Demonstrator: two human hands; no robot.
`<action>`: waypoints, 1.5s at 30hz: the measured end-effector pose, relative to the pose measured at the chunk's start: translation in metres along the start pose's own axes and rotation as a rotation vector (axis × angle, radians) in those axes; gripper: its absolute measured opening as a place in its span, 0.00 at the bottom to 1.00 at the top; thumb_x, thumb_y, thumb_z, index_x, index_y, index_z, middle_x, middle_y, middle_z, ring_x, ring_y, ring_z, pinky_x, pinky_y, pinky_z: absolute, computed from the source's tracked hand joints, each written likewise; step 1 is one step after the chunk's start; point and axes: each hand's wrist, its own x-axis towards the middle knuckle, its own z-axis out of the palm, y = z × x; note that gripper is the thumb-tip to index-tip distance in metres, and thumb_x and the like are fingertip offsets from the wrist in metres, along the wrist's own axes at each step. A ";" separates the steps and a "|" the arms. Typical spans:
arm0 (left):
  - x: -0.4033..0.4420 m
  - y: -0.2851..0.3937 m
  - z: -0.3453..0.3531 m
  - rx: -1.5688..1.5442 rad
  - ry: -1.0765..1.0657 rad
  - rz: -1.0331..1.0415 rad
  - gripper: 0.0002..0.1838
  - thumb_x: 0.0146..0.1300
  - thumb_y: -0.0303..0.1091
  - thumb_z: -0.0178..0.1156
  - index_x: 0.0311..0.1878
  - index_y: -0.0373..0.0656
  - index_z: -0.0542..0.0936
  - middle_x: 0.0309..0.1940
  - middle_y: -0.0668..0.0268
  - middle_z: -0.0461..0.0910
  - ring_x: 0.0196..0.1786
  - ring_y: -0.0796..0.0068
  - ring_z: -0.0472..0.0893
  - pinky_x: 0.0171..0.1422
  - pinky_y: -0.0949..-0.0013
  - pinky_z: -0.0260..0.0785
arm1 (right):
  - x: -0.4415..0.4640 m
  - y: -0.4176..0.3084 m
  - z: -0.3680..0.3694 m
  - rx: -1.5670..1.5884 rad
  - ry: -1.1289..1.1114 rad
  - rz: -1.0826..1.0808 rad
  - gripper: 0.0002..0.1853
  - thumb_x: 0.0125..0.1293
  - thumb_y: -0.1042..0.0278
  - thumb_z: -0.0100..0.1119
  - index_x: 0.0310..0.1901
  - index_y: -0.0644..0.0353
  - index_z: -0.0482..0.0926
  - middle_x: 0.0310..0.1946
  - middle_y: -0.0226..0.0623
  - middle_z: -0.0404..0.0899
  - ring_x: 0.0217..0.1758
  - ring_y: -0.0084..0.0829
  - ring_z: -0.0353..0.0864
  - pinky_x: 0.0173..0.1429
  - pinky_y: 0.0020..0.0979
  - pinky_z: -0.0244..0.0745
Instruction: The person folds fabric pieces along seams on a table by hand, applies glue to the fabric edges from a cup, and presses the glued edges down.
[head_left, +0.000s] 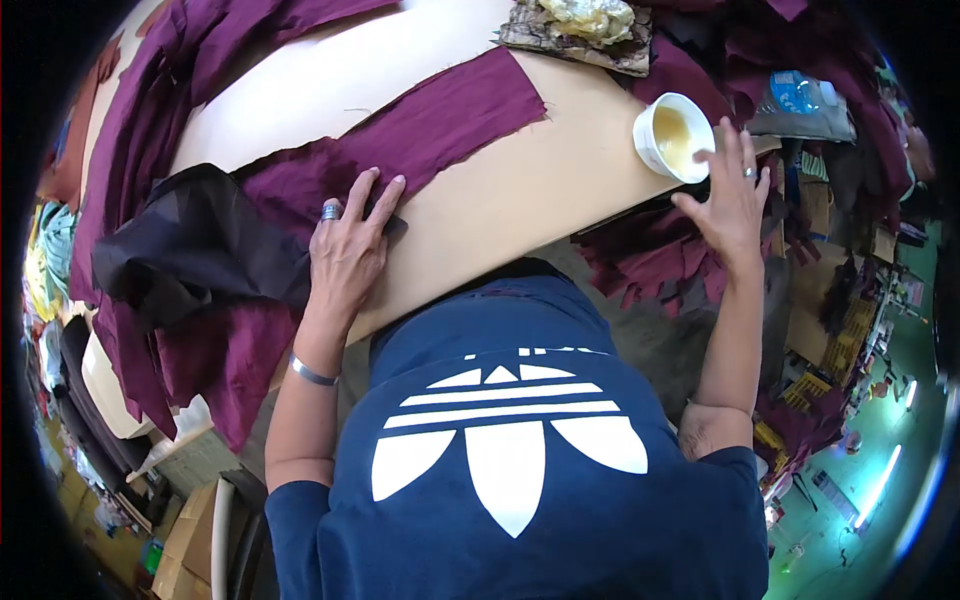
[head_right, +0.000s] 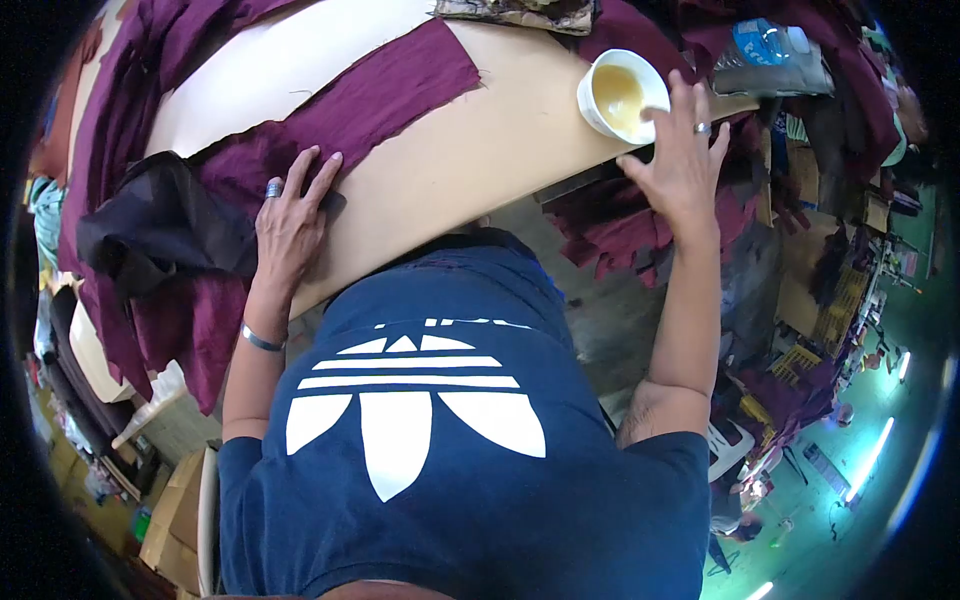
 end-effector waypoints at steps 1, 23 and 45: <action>0.000 0.000 0.001 -0.001 0.000 -0.003 0.36 0.47 0.22 0.56 0.63 0.60 0.69 0.61 0.67 0.67 0.38 0.57 0.76 0.38 0.64 0.75 | -0.004 -0.007 -0.003 -0.045 -0.047 -0.014 0.26 0.42 0.60 0.71 0.45 0.52 0.73 0.70 0.34 0.51 0.75 0.42 0.45 0.68 0.65 0.44; 0.004 -0.003 0.003 -0.032 -0.035 -0.015 0.37 0.44 0.21 0.55 0.63 0.56 0.69 0.65 0.77 0.64 0.37 0.62 0.75 0.44 0.67 0.74 | 0.049 -0.149 0.071 0.238 0.114 -0.154 0.24 0.56 0.75 0.49 0.57 0.64 0.70 0.42 0.40 0.70 0.47 0.40 0.71 0.51 0.41 0.67; 0.003 -0.003 0.001 -0.004 -0.046 -0.004 0.33 0.48 0.23 0.53 0.62 0.56 0.71 0.65 0.75 0.66 0.38 0.63 0.76 0.36 0.68 0.70 | 0.036 -0.154 0.058 -0.066 0.216 -0.370 0.24 0.58 0.69 0.51 0.58 0.53 0.70 0.36 0.29 0.72 0.46 0.27 0.73 0.48 0.40 0.61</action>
